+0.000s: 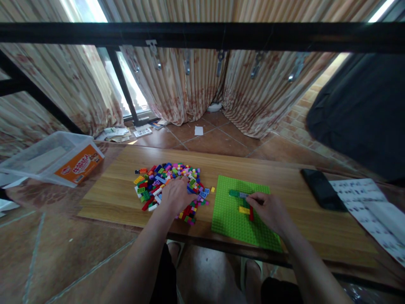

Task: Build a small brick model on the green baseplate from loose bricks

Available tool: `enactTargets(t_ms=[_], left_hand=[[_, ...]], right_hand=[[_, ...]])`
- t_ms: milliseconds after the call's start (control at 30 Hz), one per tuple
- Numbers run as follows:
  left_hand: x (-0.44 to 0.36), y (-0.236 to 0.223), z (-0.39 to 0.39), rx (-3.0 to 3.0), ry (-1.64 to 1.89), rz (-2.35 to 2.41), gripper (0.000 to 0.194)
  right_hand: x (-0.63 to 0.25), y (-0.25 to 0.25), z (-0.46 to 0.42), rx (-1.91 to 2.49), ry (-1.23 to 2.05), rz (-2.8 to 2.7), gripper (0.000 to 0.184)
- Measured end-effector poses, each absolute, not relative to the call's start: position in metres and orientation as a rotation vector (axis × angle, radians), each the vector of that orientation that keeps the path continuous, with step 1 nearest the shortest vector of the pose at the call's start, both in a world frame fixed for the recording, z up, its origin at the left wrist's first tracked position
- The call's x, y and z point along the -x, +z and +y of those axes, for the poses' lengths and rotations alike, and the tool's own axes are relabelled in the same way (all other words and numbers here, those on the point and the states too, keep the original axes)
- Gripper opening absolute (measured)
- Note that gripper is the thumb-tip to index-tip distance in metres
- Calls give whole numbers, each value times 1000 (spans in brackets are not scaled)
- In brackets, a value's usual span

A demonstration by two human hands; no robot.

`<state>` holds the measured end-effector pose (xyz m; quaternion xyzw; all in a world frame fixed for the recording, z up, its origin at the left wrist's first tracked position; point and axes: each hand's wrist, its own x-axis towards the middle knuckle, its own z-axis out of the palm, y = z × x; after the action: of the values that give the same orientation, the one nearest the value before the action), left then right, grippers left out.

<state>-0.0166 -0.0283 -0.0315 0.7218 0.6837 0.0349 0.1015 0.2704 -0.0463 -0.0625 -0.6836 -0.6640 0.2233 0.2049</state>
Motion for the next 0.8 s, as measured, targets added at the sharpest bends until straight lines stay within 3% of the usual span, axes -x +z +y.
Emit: enactTargets(t_ms=[500, 800], left_hand=[[31, -30, -21, -2092, 445, 1917, 53], [34, -37, -18, -2134, 715, 1730, 44]], right_hand=[[-270, -63, -46, 1892, 643, -1864, 32], [-264, -66, -47, 1795, 629, -1837, 29]])
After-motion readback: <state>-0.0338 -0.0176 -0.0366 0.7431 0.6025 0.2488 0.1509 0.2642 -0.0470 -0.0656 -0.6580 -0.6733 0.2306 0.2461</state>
